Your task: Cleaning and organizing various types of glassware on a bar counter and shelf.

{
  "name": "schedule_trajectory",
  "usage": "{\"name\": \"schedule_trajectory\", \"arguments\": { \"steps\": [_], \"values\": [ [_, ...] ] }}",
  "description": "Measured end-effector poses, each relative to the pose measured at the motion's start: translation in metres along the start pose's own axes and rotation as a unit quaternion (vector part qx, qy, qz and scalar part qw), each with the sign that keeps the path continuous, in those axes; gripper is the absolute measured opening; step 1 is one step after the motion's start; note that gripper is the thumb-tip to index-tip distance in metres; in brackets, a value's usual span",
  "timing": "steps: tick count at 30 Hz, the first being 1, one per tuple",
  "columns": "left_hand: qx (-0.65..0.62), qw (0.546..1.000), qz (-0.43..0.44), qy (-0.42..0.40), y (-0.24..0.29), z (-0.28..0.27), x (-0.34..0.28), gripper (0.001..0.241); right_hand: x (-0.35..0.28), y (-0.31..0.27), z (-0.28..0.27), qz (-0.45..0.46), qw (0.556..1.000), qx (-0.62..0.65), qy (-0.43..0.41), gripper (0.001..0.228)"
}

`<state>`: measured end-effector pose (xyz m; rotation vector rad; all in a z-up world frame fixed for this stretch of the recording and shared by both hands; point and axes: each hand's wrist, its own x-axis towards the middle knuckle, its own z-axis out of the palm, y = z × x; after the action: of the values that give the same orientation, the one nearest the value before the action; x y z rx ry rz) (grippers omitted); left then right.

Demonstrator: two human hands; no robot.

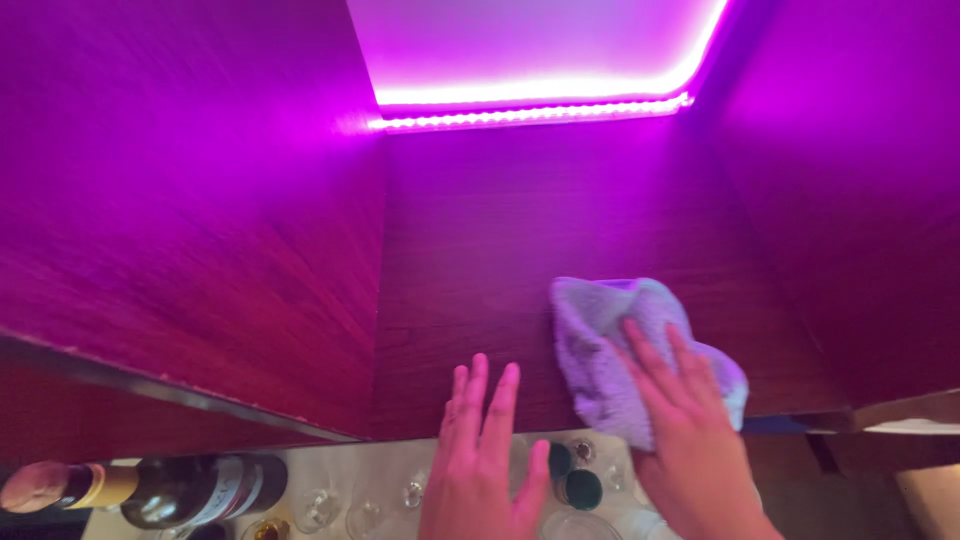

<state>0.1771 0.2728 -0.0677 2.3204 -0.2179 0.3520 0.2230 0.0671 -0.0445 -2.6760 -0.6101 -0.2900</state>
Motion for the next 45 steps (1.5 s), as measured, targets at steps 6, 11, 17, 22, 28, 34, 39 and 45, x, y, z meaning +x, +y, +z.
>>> {"name": "schedule_trajectory", "arguments": {
  "steps": [6,11,17,22,28,34,39,45],
  "values": [
    [0.068,0.996,-0.027,0.048,-0.018,-0.018,-0.024,0.073,-0.001,-0.01,0.015,0.049,0.997,-0.049,0.025,0.09],
    [0.032,0.997,-0.003,0.07,-0.031,-0.032,-0.03,0.076,0.009,-0.067,0.035,-0.137,0.988,-0.051,0.055,0.094],
    [0.005,0.999,-0.004,0.042,-0.033,-0.046,-0.032,0.081,0.002,-0.024,0.01,0.024,1.0,-0.017,-0.003,0.094],
    [-0.014,0.999,0.014,0.035,-0.034,-0.07,-0.028,0.083,-0.007,-0.003,0.013,0.108,0.993,-0.051,0.026,0.086],
    [-0.034,0.997,0.038,0.056,-0.034,-0.09,-0.022,0.083,0.021,-0.094,0.046,0.051,0.996,-0.07,0.034,0.094],
    [-0.08,0.995,0.044,0.046,-0.045,-0.107,-0.022,0.082,0.033,-0.144,0.052,-0.037,0.999,0.012,0.021,0.083],
    [-0.118,0.993,0.017,0.008,-0.048,-0.116,-0.02,0.082,0.023,-0.113,0.042,0.01,0.998,0.056,-0.003,0.094],
    [-0.15,0.988,-0.009,-0.016,-0.054,-0.116,-0.018,0.081,0.011,-0.063,0.039,0.155,0.985,-0.036,0.065,0.085]
  ]
}}
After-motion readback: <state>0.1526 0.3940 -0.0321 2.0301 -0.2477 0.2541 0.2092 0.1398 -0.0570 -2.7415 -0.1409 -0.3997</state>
